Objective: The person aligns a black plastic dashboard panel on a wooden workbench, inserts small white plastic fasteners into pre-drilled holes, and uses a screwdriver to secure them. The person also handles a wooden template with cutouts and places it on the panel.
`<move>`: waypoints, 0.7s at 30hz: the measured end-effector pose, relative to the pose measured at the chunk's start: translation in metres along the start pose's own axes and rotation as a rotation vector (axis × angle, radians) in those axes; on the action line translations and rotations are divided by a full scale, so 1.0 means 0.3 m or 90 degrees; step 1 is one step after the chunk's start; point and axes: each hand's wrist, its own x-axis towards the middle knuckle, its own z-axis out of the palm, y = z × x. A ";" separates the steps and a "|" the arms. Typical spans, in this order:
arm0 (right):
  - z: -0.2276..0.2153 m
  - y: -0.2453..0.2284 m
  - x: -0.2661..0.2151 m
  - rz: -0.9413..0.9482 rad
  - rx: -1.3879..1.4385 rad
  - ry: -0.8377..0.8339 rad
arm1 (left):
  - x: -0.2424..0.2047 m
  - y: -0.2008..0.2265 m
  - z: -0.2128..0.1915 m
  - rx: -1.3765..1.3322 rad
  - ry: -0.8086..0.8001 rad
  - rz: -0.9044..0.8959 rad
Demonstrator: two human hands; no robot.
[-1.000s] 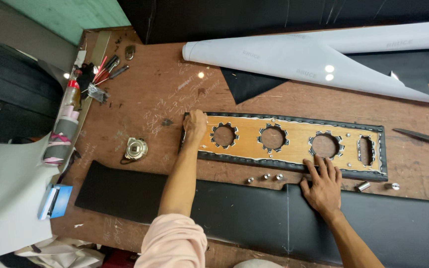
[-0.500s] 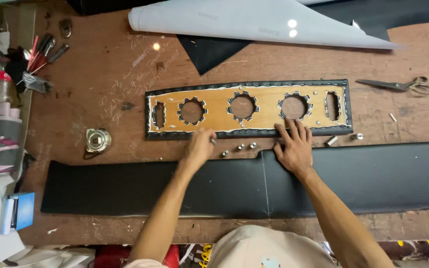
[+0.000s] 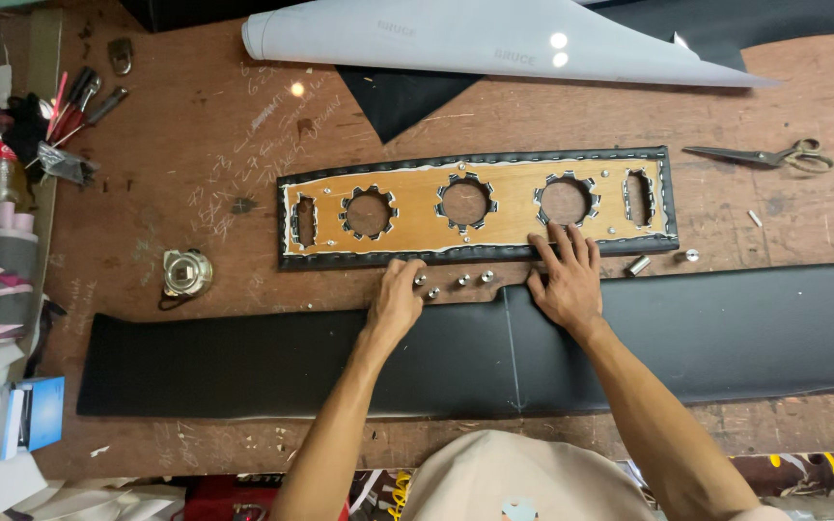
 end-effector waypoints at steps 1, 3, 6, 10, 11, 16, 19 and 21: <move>0.000 0.003 0.002 -0.004 -0.003 -0.005 | -0.001 0.009 0.005 -0.025 -0.005 -0.022; -0.006 0.020 0.000 -0.005 -0.001 -0.005 | 0.004 0.031 0.040 -0.075 -0.019 -0.065; 0.014 0.004 -0.006 0.001 0.021 0.003 | -0.013 0.022 0.097 -0.088 0.058 -0.018; 0.011 0.027 0.002 0.023 0.037 -0.005 | 0.014 0.008 0.191 -0.089 0.107 0.040; 0.013 0.023 -0.001 0.025 0.040 -0.010 | 0.015 0.003 0.205 -0.087 0.102 0.036; 0.012 0.007 -0.003 0.015 0.031 -0.006 | 0.023 0.021 0.248 -0.079 0.075 0.042; -0.002 0.011 0.007 0.020 0.047 0.002 | 0.048 0.055 0.251 -0.090 0.100 0.079; -0.007 0.003 -0.003 0.020 0.052 0.010 | 0.037 0.072 0.249 -0.099 0.080 0.070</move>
